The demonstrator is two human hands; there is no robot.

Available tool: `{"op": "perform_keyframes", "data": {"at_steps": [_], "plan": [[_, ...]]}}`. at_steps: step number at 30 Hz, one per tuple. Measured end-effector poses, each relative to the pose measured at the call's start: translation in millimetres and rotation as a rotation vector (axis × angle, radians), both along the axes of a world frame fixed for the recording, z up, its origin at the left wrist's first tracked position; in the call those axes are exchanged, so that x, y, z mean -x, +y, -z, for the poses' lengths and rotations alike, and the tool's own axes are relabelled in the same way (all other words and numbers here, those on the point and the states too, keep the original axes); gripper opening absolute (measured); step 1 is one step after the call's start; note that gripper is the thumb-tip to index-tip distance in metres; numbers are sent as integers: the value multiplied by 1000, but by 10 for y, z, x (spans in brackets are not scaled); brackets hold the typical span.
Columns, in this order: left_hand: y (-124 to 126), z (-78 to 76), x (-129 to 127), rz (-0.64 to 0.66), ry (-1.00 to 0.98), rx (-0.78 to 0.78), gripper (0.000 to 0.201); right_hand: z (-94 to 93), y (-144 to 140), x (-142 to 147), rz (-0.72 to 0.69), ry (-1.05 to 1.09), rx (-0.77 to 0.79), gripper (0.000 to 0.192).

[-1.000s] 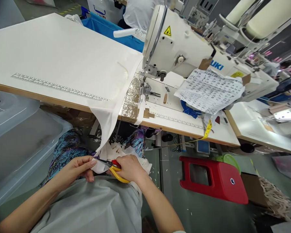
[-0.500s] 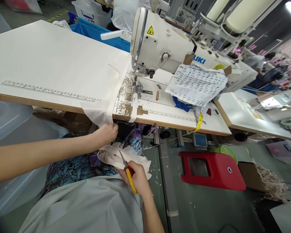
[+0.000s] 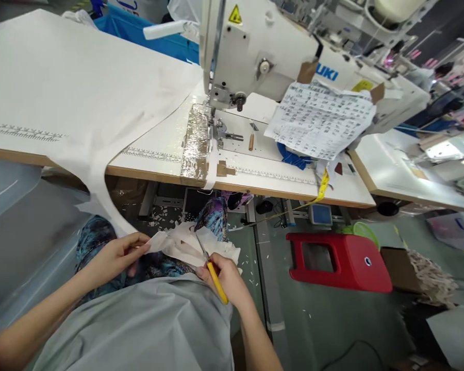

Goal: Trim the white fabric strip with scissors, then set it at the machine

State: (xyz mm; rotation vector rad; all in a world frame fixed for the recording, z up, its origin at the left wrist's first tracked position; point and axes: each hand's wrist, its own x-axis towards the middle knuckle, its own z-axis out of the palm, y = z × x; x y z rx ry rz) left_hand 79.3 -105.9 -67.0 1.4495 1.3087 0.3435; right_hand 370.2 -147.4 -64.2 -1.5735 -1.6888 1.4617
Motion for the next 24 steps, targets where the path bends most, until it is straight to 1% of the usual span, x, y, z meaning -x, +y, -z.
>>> {"op": "perform_keyframes", "data": {"at_steps": [1,2,3,5,7,9,11,16,21,24], "plan": [[-38,-76,-81,-89,-191,83,35,-59,57,34,-58,-21,0,42],[-54,-158,-152,-144,-329,144,37,-113,117,65,-115,-37,-3,42],[-54,-237,-208,-183,-426,193,39,-158,175,91,-165,-45,-9,42],[-32,-356,-272,-231,-522,254,42,-218,278,121,-248,-48,-17,43],[-14,-399,-286,-254,-518,273,42,-238,355,131,-318,-55,-17,44],[-12,-375,-275,-262,-485,290,43,-233,401,136,-376,-95,-22,44],[-20,-318,-261,-257,-472,315,43,-217,422,149,-423,-151,-30,44],[-22,-202,-245,-255,-517,408,41,-188,448,228,-513,-236,-73,41],[-9,-176,-230,-287,-531,438,43,-198,505,289,-547,-223,-60,43],[-18,-170,-218,-317,-543,453,45,-224,532,317,-571,-284,-94,44]]}}
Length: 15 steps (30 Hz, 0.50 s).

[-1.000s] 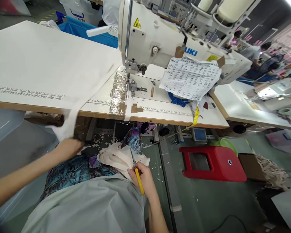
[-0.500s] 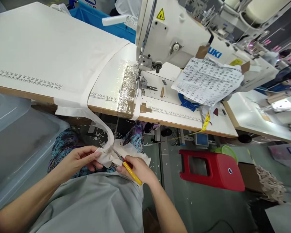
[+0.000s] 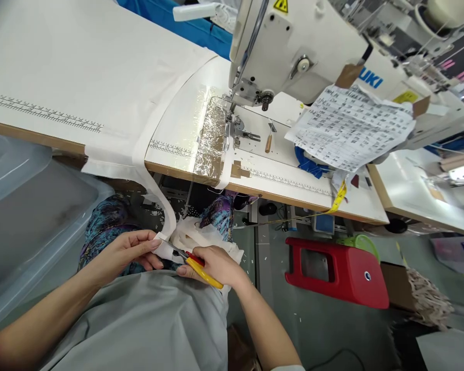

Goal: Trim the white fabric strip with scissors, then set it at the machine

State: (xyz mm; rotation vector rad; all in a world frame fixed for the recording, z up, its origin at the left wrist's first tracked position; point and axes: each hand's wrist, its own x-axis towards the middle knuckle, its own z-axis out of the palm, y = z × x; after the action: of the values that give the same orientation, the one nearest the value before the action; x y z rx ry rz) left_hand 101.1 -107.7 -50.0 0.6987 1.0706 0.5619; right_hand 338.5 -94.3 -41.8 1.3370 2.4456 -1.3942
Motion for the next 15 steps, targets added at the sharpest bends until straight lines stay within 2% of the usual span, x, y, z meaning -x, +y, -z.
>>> {"op": "perform_keyframes", "data": {"at_steps": [6,11,15], "plan": [[-27,40,21,-16,-35,7,45,-12,-31,66,31,-146,-168,51],[-26,58,26,-19,-57,13,44,34,-68,71,96,-151,-165,55],[-27,34,2,-19,-53,16,46,33,-55,101,64,-177,-230,51]]}}
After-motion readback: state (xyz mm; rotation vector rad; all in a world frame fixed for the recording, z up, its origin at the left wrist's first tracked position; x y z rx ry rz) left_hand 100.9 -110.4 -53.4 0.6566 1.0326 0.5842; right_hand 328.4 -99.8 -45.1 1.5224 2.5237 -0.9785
